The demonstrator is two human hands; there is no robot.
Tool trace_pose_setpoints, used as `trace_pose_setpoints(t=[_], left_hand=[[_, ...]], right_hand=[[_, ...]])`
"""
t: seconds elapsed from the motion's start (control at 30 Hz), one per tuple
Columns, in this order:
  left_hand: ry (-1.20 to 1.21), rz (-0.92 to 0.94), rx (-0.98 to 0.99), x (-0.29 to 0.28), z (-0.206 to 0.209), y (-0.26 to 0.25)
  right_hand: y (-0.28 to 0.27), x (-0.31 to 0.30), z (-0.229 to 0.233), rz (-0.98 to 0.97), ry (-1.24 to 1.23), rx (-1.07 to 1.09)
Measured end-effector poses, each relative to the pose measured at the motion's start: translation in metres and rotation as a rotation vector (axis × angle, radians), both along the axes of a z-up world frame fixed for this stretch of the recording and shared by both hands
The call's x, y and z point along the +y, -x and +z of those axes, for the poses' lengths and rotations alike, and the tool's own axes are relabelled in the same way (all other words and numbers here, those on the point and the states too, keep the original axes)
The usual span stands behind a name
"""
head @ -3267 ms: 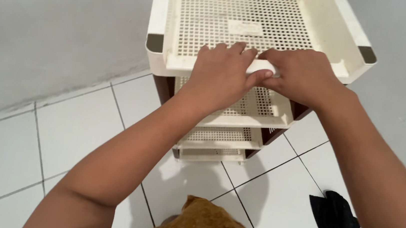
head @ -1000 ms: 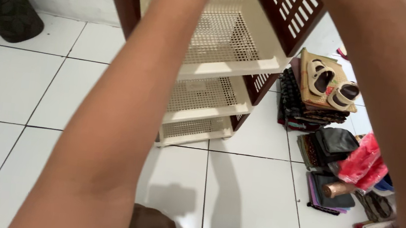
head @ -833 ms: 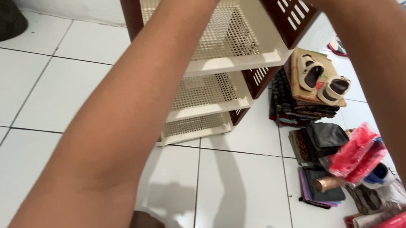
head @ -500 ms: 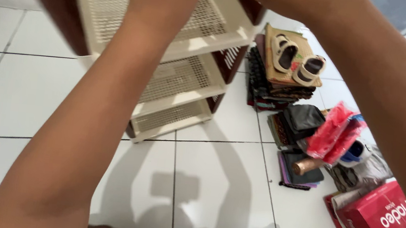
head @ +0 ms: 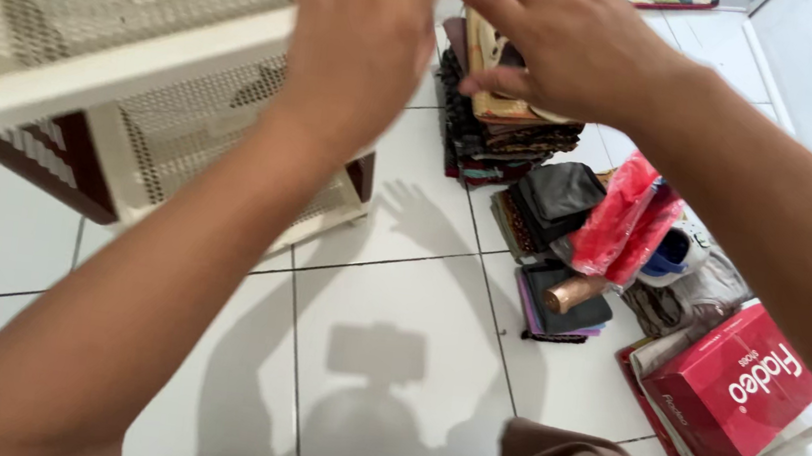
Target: The person assembles a multi-tier plastic storage unit by stacking and interlocking trays. They then place a red shoe box, a plastic-wrapped item, and a pair of white and blue clogs into the bottom drawer.
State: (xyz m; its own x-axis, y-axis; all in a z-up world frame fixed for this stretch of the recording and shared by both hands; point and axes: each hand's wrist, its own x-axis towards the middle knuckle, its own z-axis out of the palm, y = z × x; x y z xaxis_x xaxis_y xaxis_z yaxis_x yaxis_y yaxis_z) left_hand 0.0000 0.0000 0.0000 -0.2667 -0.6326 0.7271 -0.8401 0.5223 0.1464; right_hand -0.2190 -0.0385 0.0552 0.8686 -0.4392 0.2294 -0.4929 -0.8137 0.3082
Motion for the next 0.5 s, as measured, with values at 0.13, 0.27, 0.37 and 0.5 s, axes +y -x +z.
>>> trace_pose_setpoints(t=[0.13,0.27,0.37,0.5], left_hand=[[-0.063,-0.065,-0.121,-0.01,-0.078,0.051],[-0.172,-0.214,-0.142,-0.01,-0.151,0.111],[-0.263,-0.301,-0.197,0.005,-0.198,0.149],[-0.409,-0.366,-0.261,0.038,-0.252,0.19]], right_hand=[[0.063,0.01,-0.055,-0.161,-0.149,0.03],[0.119,0.026,-0.116,-0.224,-0.234,-0.007],[0.15,0.044,-0.165,-0.271,-0.325,-0.05],[0.197,0.077,-0.226,-0.336,-0.441,-0.1]])
